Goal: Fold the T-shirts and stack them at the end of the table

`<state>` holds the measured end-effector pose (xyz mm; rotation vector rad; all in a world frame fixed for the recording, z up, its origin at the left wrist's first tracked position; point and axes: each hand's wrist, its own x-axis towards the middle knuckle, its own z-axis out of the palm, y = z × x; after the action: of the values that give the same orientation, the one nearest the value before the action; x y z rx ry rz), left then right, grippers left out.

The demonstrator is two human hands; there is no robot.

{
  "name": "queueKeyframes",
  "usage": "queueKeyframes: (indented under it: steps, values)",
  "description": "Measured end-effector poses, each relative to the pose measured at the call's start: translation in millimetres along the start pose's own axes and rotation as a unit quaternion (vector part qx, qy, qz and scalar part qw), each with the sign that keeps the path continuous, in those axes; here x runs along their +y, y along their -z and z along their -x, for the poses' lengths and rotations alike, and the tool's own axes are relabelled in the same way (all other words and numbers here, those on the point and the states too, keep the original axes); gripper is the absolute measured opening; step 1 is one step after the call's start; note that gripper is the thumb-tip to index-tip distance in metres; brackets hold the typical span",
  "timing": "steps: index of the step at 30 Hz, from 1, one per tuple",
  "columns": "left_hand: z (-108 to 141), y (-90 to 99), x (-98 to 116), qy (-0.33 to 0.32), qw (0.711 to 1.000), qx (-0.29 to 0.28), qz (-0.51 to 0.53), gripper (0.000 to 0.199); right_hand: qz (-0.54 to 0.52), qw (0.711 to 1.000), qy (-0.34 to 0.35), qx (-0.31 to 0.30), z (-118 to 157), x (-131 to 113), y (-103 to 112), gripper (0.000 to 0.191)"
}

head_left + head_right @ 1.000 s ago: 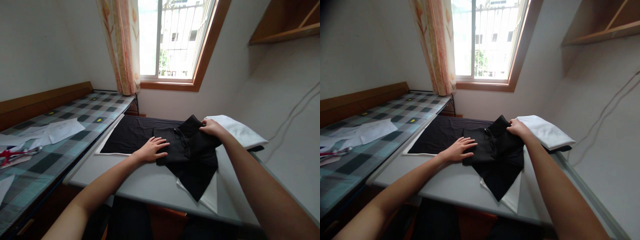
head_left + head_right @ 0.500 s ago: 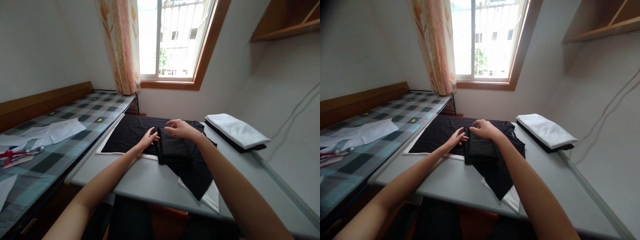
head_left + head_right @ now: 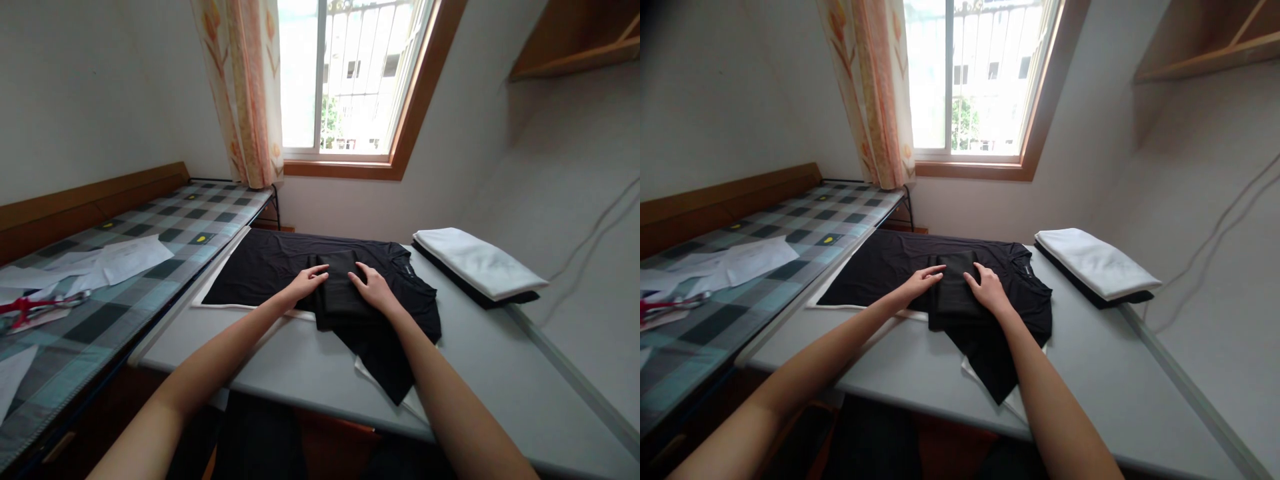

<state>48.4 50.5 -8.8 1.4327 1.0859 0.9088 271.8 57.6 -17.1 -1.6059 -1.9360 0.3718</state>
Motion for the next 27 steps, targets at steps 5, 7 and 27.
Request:
queueKeyframes:
  steps: [5, 7, 27]
  values:
    - [6.4, -1.3, 5.7, -0.018, 0.998, -0.003, 0.063, 0.048, -0.029, 0.998, 0.05, 0.007, 1.4, 0.6, -4.4, 0.062]
    - [9.4, -2.4, 5.1, -0.036, 0.996, 0.032, 0.069, 0.047, -0.035, 0.996, 0.078, 0.009, 4.2, 0.4, -3.0, 0.063]
    - [4.6, 14.1, -12.7, -0.168, 0.894, 0.127, -0.396, 0.052, 0.051, 0.972, 0.132, -0.187, 24.0, -15.4, 24.0, 0.086]
